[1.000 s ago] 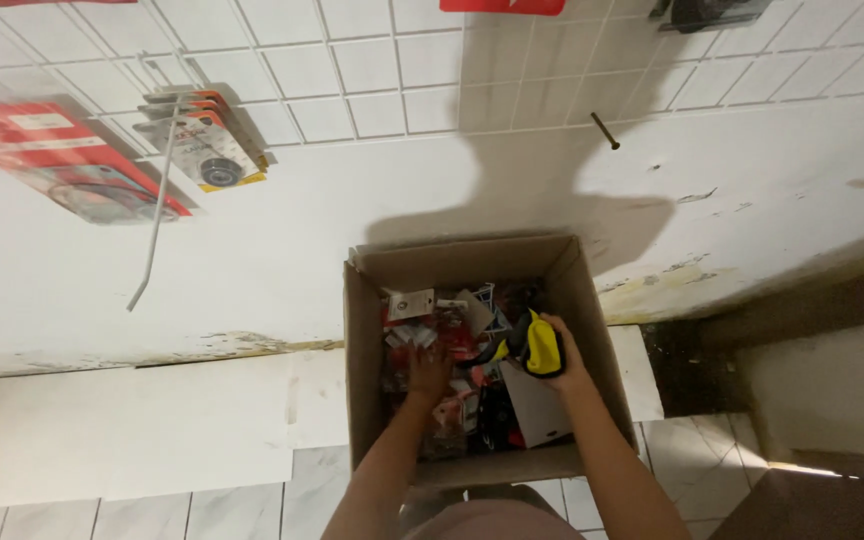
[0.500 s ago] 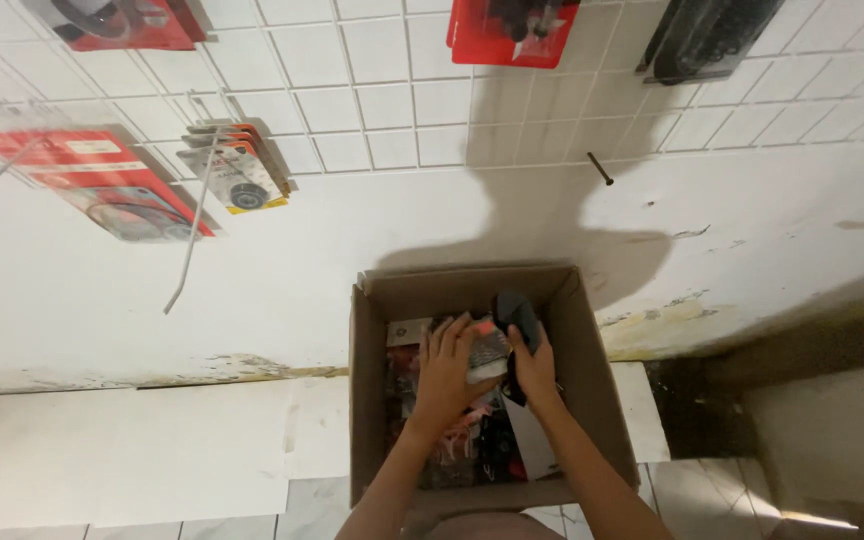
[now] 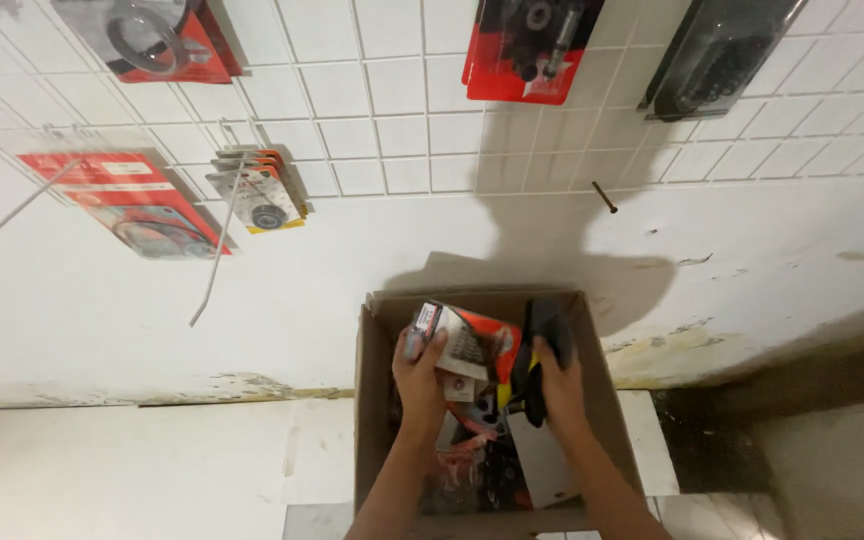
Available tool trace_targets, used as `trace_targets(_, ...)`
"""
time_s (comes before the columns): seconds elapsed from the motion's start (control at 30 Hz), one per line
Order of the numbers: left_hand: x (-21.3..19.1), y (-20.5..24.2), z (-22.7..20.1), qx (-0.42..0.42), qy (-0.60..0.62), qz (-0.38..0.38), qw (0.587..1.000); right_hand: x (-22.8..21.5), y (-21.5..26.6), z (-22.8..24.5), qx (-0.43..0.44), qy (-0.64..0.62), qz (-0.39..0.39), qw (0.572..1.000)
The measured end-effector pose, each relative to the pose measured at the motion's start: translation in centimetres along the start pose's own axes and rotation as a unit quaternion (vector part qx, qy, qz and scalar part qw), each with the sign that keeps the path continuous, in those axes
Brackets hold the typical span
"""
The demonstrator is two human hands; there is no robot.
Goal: The person wipes the surface of various packaged items retrieved from a cardboard box using a dark cloth. They handle each item individually, wiping it before placing it back into the box or onto a nearby wall grid.
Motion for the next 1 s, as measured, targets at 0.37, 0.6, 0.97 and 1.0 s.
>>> trace_targets(0.37, 8.5, 6.6, -8.3, -0.337, 0.139, 0.056, 0.929, 2.2, 2.6, 9.1, -0.155, -0.249, -0.013, 0.956)
trace_targets(0.6, 4.1, 3.2, 0.0, -0.255, 0.076, 0.22, 0.939, 6.0, 4.9, 7.0, -0.546, 0.244, 0.051, 0.8)
trace_targets(0.97, 4.9, 3.3, 0.5, -0.289, -0.088, 0.185, 0.935, 5.1, 5.2, 8.0, -0.557, 0.257, 0.033, 0.789)
trace_targets(1.0, 4.8, 3.0, 0.8, -0.236, -0.022, 0.222, 0.946, 5.4, 6.0, 7.7, -0.558, 0.26, 0.054, 0.786)
Point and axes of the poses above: each hand's wrist, its own y-axis away from the middle knuckle, its own x-axis out of the palm, z = x × y, the point moved 4 cm from there along -y, towards the middle knuckle, and after that the axes turned 1 degree about -y, right-handed, at the moved point
